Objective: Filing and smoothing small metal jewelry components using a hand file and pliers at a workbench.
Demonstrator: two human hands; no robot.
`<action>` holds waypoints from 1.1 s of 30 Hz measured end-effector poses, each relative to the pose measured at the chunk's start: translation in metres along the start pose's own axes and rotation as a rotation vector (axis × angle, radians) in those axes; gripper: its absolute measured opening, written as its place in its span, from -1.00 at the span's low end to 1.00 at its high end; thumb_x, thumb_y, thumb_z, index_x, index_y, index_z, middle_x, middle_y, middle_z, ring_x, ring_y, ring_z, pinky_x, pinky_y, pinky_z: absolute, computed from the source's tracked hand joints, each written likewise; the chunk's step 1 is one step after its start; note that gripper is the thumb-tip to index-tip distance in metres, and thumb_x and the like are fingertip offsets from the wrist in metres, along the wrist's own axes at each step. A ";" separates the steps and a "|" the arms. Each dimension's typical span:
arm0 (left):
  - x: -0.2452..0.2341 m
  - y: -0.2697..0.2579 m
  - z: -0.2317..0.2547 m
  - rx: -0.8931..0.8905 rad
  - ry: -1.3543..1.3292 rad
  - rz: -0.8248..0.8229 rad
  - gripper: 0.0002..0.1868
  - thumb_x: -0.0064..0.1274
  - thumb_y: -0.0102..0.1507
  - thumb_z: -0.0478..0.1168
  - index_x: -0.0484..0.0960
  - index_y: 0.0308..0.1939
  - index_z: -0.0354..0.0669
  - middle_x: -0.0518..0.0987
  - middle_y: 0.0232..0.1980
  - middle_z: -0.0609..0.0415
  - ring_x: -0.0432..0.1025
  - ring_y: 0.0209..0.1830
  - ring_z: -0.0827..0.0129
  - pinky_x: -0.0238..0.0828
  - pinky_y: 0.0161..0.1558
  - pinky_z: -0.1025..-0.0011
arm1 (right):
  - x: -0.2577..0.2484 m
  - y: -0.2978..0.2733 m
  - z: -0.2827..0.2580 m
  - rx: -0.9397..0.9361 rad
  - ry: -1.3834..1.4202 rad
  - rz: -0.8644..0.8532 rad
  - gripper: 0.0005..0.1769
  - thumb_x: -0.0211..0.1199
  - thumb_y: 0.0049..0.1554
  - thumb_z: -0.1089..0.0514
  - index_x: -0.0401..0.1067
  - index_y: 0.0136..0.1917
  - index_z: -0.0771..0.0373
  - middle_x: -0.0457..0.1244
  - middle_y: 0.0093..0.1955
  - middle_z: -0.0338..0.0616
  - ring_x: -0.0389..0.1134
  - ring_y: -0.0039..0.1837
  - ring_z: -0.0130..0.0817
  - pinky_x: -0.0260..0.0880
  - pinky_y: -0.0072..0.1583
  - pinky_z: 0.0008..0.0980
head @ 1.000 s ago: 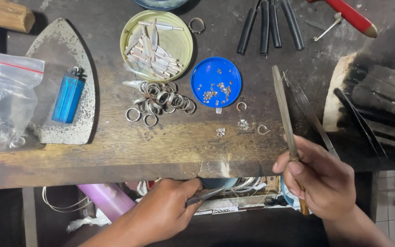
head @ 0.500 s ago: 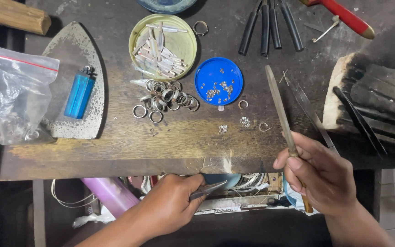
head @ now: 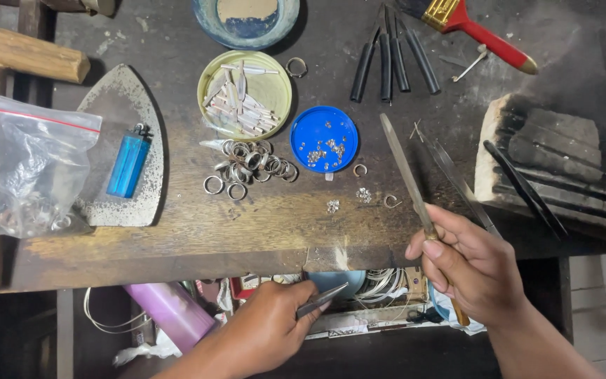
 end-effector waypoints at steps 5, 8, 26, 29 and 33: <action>0.002 -0.004 0.016 0.046 -0.037 0.020 -0.75 -0.09 0.20 -0.15 0.35 -0.56 -0.12 0.41 -0.67 0.08 0.31 -0.69 0.36 0.15 -0.56 0.45 | 0.000 0.001 -0.004 -0.017 -0.037 0.008 -0.48 -0.09 0.04 0.42 0.02 0.28 0.31 0.24 -0.27 0.13 0.04 -0.59 -0.52 0.15 -0.46 -0.65; 0.006 -0.007 0.020 0.011 -0.028 -0.003 -0.73 -0.09 0.22 -0.11 0.35 -0.54 -0.11 0.37 -0.71 0.07 0.29 -0.73 0.34 0.13 -0.57 0.47 | 0.000 0.000 -0.004 -0.003 -0.026 0.015 -0.49 -0.08 0.04 0.40 0.03 0.28 0.30 0.24 -0.27 0.14 0.05 -0.58 -0.52 0.17 -0.44 -0.65; 0.019 0.002 -0.015 -0.066 -0.067 0.096 -0.72 -0.13 0.22 -0.19 0.34 -0.58 -0.16 0.34 -0.72 0.08 0.19 -0.77 0.44 0.06 -0.63 0.44 | 0.007 -0.005 -0.021 0.050 -0.053 0.034 -0.54 -0.17 0.07 0.42 0.02 0.27 0.40 0.20 -0.29 0.17 0.04 -0.59 -0.49 0.07 -0.51 -0.68; 0.019 0.003 -0.025 -0.068 -0.051 0.153 -0.68 -0.11 0.21 -0.18 0.28 -0.62 -0.18 0.26 -0.75 0.09 0.08 -0.75 0.46 0.02 -0.63 0.42 | 0.010 -0.022 -0.034 0.044 -0.052 0.017 -0.57 -0.20 0.08 0.39 0.04 0.25 0.42 0.22 -0.28 0.17 0.05 -0.59 -0.50 0.10 -0.49 -0.67; 0.019 0.003 -0.024 -0.119 -0.045 0.128 -0.64 -0.13 0.23 -0.15 0.26 -0.65 -0.17 0.23 -0.77 0.11 0.04 -0.76 0.47 -0.02 -0.63 0.43 | 0.027 -0.056 -0.021 0.131 0.215 -0.103 -0.56 -0.16 0.10 0.39 0.04 0.27 0.37 0.27 -0.21 0.18 0.16 -0.54 -0.50 0.14 -0.53 -0.70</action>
Point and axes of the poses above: each hand's wrist, its own y-axis towards the middle knuckle, its own x-axis out of the palm, z = x × y, the point moved 8 cm from there along y, towards the middle knuckle
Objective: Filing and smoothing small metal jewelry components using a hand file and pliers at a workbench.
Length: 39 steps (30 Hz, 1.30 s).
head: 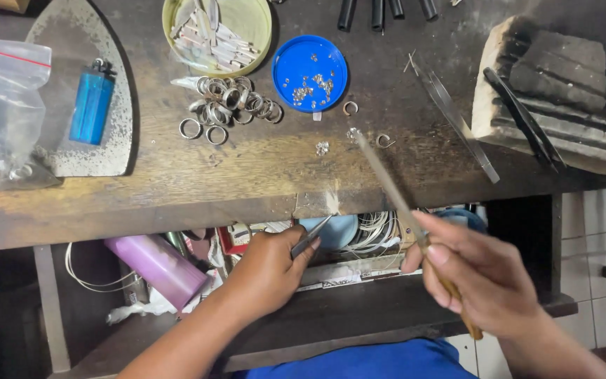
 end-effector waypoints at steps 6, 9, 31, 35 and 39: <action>0.008 0.003 0.003 0.028 0.080 -0.062 -0.72 -0.18 0.22 -0.14 0.35 -0.57 -0.17 0.40 -0.71 -0.04 0.31 -0.75 0.19 0.11 -0.59 0.39 | 0.000 -0.039 0.055 0.273 0.101 0.200 -0.57 -0.12 0.06 0.35 0.14 0.23 0.36 0.28 -0.33 0.21 0.04 -0.62 -0.41 0.02 -0.60 -0.60; 0.009 0.007 0.000 -0.018 0.107 -0.062 -0.70 -0.20 0.23 -0.09 0.37 -0.54 -0.16 0.39 -0.71 -0.06 0.25 -0.75 0.15 0.08 -0.60 0.34 | -0.002 -0.048 0.061 0.317 0.126 0.253 -0.57 -0.10 0.05 0.36 0.18 0.22 0.34 0.28 -0.35 0.24 0.04 -0.63 -0.40 -0.02 -0.60 -0.60; 0.020 0.009 -0.006 -0.059 0.029 -0.049 -0.73 -0.21 0.23 -0.14 0.37 -0.53 -0.17 0.35 -0.73 0.01 0.23 -0.75 0.22 0.09 -0.59 0.36 | 0.020 -0.040 0.065 0.326 0.123 0.250 -0.58 -0.11 0.06 0.35 0.17 0.22 0.34 0.28 -0.34 0.19 0.04 -0.62 -0.43 0.01 -0.60 -0.59; 0.020 0.009 -0.006 -0.011 0.027 -0.025 -0.77 -0.20 0.21 -0.18 0.38 -0.53 -0.17 0.41 -0.70 -0.03 0.29 -0.71 0.14 0.13 -0.57 0.32 | 0.024 -0.020 0.058 0.311 -0.180 0.185 -0.57 -0.13 0.08 0.28 0.12 0.25 0.23 0.28 -0.32 -0.01 0.06 -0.58 -0.50 0.13 -0.53 -0.58; 0.019 0.010 -0.006 0.002 0.035 -0.036 -0.74 -0.19 0.22 -0.16 0.36 -0.53 -0.18 0.39 -0.72 -0.04 0.28 -0.74 0.15 0.11 -0.60 0.32 | 0.022 -0.028 0.054 0.230 -0.209 0.157 -0.58 -0.13 0.09 0.32 0.14 0.24 0.20 0.26 -0.35 -0.03 0.04 -0.60 -0.53 0.10 -0.56 -0.66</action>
Point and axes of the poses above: each hand's wrist, its own y-axis towards the middle knuckle, its own x-axis out of the palm, z = x × y, the point moved 8 cm from there along y, towards the middle knuckle
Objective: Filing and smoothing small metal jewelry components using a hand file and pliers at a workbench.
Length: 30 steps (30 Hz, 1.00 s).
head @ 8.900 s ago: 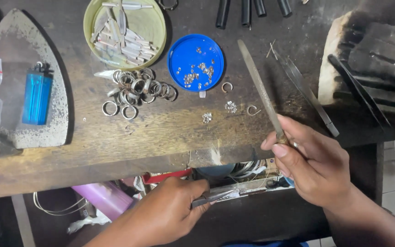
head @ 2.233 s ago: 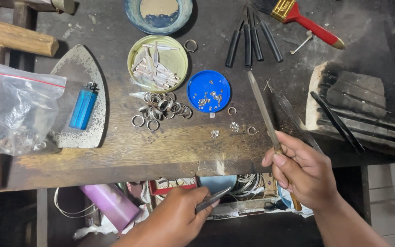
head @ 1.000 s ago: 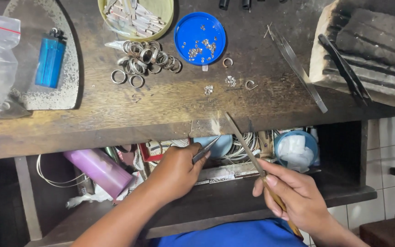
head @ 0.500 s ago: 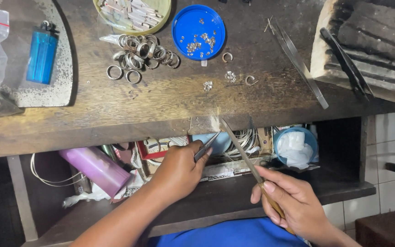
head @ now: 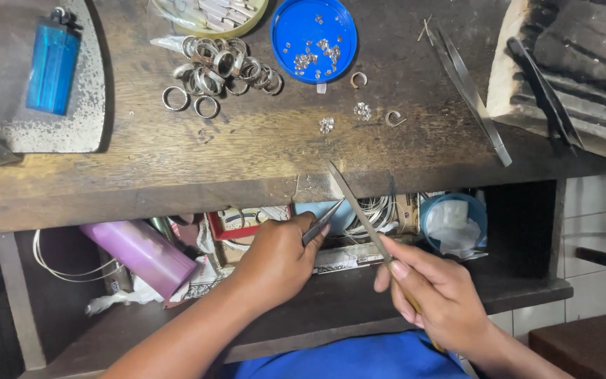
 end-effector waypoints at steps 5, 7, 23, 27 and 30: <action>0.000 0.000 -0.001 0.012 -0.031 0.012 -0.74 -0.19 0.22 -0.16 0.36 -0.53 -0.20 0.39 -0.72 -0.06 0.27 -0.74 0.12 0.13 -0.59 0.31 | -0.002 -0.004 0.006 0.035 0.033 0.023 -0.58 -0.12 0.08 0.31 0.15 0.23 0.26 0.27 -0.35 0.01 0.04 -0.61 -0.50 0.08 -0.55 -0.62; 0.000 0.000 0.000 0.032 -0.028 0.029 -0.75 -0.19 0.21 -0.16 0.37 -0.52 -0.19 0.41 -0.70 -0.09 0.30 -0.72 0.07 0.15 -0.57 0.29 | 0.002 0.006 0.002 0.008 -0.001 0.015 -0.58 -0.12 0.09 0.30 0.13 0.24 0.26 0.27 -0.34 -0.02 0.04 -0.60 -0.51 0.09 -0.54 -0.62; -0.003 -0.002 0.002 0.035 -0.031 0.025 -0.78 -0.19 0.20 -0.18 0.42 -0.49 -0.19 0.48 -0.63 -0.07 0.35 -0.65 0.11 0.20 -0.53 0.33 | 0.008 0.020 -0.003 -0.009 -0.087 0.010 -0.58 -0.13 0.09 0.29 0.11 0.25 0.27 0.25 -0.34 -0.02 0.08 -0.58 -0.52 0.14 -0.51 -0.62; -0.004 -0.001 0.002 -0.002 0.003 -0.003 -0.74 -0.21 0.21 -0.13 0.41 -0.51 -0.17 0.45 -0.66 -0.06 0.33 -0.69 0.13 0.16 -0.56 0.33 | 0.000 0.021 -0.016 -0.114 -0.036 0.047 -0.58 -0.14 0.10 0.35 0.09 0.25 0.30 0.25 -0.30 0.02 0.07 -0.57 -0.52 0.09 -0.50 -0.65; -0.003 0.000 0.002 0.032 -0.012 0.013 -0.74 -0.21 0.22 -0.14 0.40 -0.52 -0.18 0.44 -0.69 -0.04 0.31 -0.73 0.17 0.14 -0.60 0.32 | -0.007 0.003 -0.013 -0.130 0.096 0.025 -0.58 -0.15 0.11 0.39 0.13 0.25 0.23 0.25 -0.29 0.05 0.07 -0.56 -0.50 0.10 -0.50 -0.68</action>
Point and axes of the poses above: each hand's wrist, its own y-axis towards the middle knuckle, its own x-axis out of the palm, z = x × y, the point moved 8 cm from there along y, towards the middle knuckle
